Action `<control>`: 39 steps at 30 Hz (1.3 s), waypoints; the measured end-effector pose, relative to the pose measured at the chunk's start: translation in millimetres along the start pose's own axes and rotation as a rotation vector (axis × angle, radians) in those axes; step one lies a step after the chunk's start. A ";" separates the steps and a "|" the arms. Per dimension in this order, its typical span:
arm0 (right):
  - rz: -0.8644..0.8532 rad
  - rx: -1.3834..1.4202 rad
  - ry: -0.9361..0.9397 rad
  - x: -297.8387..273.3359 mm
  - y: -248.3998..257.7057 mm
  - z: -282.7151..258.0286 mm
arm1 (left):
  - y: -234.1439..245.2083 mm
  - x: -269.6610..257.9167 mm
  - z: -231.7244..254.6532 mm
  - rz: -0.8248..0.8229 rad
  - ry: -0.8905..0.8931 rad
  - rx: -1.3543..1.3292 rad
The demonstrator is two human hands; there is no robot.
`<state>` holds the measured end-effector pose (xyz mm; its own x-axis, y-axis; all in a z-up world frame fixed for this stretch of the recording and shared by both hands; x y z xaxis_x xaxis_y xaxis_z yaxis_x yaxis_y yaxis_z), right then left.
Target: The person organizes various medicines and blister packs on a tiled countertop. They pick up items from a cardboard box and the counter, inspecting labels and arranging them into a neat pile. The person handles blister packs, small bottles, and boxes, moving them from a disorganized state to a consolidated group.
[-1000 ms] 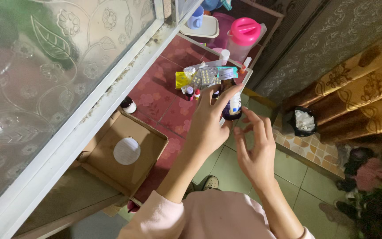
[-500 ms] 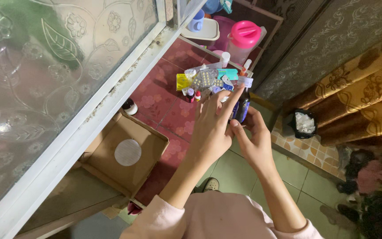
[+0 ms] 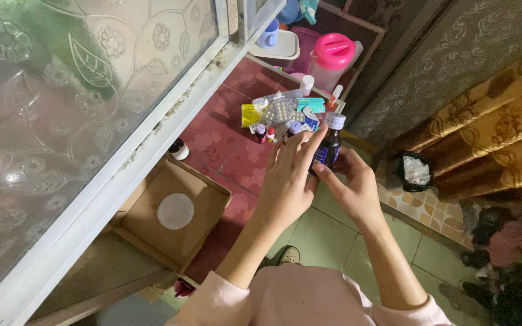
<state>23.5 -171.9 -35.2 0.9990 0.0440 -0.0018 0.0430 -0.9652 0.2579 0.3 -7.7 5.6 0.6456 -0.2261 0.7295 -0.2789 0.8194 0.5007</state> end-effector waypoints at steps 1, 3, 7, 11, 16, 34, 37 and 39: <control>0.001 -0.022 -0.001 1.3 1.7 -3.7 | 0.2 -1.3 -1.2 -0.031 0.034 -0.002; 0.077 -0.064 -0.036 3.7 5.4 -11.1 | 1.2 -5.0 -4.7 -0.092 0.100 -0.007; 0.097 -0.151 -0.040 -7.0 5.6 -22.6 | 0.9 -9.9 -13.9 -0.105 0.140 0.099; 0.098 -0.187 -0.028 -8.7 7.0 -20.5 | -1.5 -9.6 -18.1 -0.129 0.168 0.102; 0.081 -0.149 -0.065 -4.5 6.9 -12.1 | -3.1 -9.9 -15.9 -0.126 0.153 0.093; 0.120 -0.154 0.008 -0.8 16.6 -14.5 | -15.9 -9.0 -18.9 -0.160 0.152 0.049; 0.257 -0.196 -0.068 7.3 21.1 -19.3 | -16.6 -10.5 -18.8 -0.151 0.146 0.029; 0.188 -0.198 -0.026 1.0 16.1 -23.3 | -16.7 -10.2 -17.7 -0.150 0.149 0.024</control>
<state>24.9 -181.4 -8.5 0.9894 -0.1399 0.0393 -0.1429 -0.8865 0.4401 10.9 -9.7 -18.5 0.7787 -0.2624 0.5698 -0.1874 0.7696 0.6105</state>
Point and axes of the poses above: each hand's wrist, its own x-axis towards the middle knuckle, its own y-axis out of the back of the hand, z = x × y, the point moved 2 cm from there along x, towards the middle knuckle, and after that the axes turned 9 degrees about -y, right-handed, at the moved point
